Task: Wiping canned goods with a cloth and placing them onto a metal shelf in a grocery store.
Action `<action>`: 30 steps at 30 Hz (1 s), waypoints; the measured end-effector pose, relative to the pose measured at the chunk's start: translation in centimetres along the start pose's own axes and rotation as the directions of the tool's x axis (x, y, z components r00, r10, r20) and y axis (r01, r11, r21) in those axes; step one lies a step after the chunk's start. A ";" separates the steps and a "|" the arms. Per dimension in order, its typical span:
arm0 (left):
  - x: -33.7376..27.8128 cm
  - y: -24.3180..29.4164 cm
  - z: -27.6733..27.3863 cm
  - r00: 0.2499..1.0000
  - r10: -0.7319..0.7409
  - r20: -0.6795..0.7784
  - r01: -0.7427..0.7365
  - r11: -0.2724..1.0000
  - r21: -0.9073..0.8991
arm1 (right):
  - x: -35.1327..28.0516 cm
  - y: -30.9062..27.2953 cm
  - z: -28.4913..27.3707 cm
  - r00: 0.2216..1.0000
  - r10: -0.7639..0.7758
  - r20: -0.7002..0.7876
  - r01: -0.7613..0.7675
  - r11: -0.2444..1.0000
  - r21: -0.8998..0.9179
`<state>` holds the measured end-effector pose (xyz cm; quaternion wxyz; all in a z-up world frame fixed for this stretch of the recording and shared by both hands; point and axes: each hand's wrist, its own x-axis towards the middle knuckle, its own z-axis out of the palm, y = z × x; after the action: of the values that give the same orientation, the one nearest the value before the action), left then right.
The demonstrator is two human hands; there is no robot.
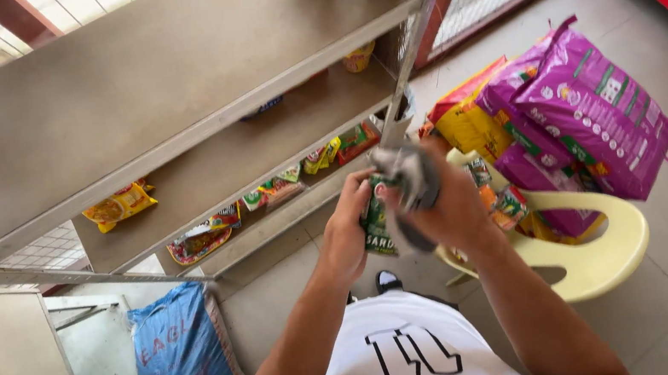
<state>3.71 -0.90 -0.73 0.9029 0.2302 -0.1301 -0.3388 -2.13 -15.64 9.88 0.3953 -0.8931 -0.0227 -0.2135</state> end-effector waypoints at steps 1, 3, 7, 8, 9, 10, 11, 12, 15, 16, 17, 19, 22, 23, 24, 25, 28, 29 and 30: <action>-0.3 0.9 2.0 0.990 -0.023 -0.142 0.055 0.972 0.228 | -0.6 0.8 0.5 0.980 0.196 0.004 -0.196 0.979 0.047; -1.0 1.3 1.6 0.989 -0.038 -0.143 0.067 0.977 0.203 | -1.5 0.0 1.3 0.973 0.227 -0.045 -0.226 0.974 0.028; -0.4 3.2 1.1 0.974 -0.053 -0.219 0.091 0.982 0.165 | -0.7 -4.4 2.3 0.992 -0.020 -0.122 0.010 0.996 -0.083; -0.6 3.1 0.1 0.975 -0.064 -0.212 0.100 0.981 0.165 | -0.7 -4.6 2.6 0.991 -0.013 -0.131 0.002 0.996 -0.089; -0.8 2.9 -1.0 0.974 -0.102 -0.203 0.131 0.982 0.137 | -0.8 -4.9 3.0 0.988 -0.109 -0.111 0.095 0.987 -0.128; -1.1 2.7 -1.9 0.971 -0.141 -0.193 0.164 0.980 0.109 | -0.9 -5.2 3.2 0.976 -0.202 -0.086 0.186 0.969 -0.164; -1.2 2.4 -2.2 0.970 -0.153 -0.187 0.175 0.979 0.109 | -1.4 -3.9 3.7 0.977 -0.193 -0.093 0.175 0.970 -0.170; -1.3 2.1 -2.4 0.975 -0.140 -0.172 0.158 0.983 0.091 | -1.9 -2.6 4.1 0.993 -0.069 -0.092 0.056 0.989 -0.139; -1.4 2.4 -0.8 0.958 -0.205 -0.199 0.216 0.976 0.035 | -2.5 -0.5 4.6 0.958 0.261 -0.118 -0.267 0.963 -0.032; -1.4 2.8 0.3 0.932 -0.269 -0.244 0.277 0.961 -0.004 | -2.5 -0.1 4.4 0.885 0.448 -0.125 -0.445 0.894 0.052; -1.3 1.9 -0.9 0.931 -0.274 -0.242 0.281 0.960 -0.006 | -2.7 -0.5 4.3 0.883 0.451 -0.128 -0.449 0.892 0.049; -0.8 0.3 -3.5 0.920 -0.304 -0.248 0.300 0.952 -0.056 | -2.7 -1.3 4.2 0.922 0.362 -0.140 -0.366 0.930 -0.006; -0.3 2.6 -1.9 0.864 -0.363 -0.349 0.399 0.917 0.032 | -1.9 -4.4 3.7 0.996 -0.040 -0.081 0.018 0.968 -0.251; -0.3 2.8 -1.3 0.864 -0.368 -0.345 0.403 0.915 0.033 | -1.9 -4.4 3.6 0.996 -0.037 -0.085 0.014 0.967 -0.255; -0.2 3.1 -0.6 0.897 -0.317 -0.308 0.344 0.938 0.035 | -1.7 -4.4 3.4 0.996 -0.073 -0.058 0.056 0.962 -0.267; 0.0 3.3 0.0 0.926 -0.265 -0.270 0.285 0.958 0.034 | -1.6 -4.3 3.3 0.994 -0.109 -0.030 0.096 0.956 -0.278; -0.3 2.2 -2.0 0.966 -0.203 -0.159 0.228 0.961 0.158 | -2.4 -1.0 3.7 0.972 0.232 -0.032 -0.234 0.968 -0.089; -0.6 2.6 -1.1 0.965 -0.204 -0.163 0.229 0.961 0.157 | -2.4 -1.0 3.8 0.972 0.234 -0.030 -0.236 0.968 -0.087; -0.6 3.0 -0.2 0.961 -0.213 -0.175 0.239 0.961 0.141 | -2.1 -1.0 3.8 0.914 0.401 -0.052 -0.403 0.915 -0.028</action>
<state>4.96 1.52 0.56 0.8441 0.3417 -0.0577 -0.4091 -2.86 -11.95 7.49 0.4141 -0.8809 0.1745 -0.1483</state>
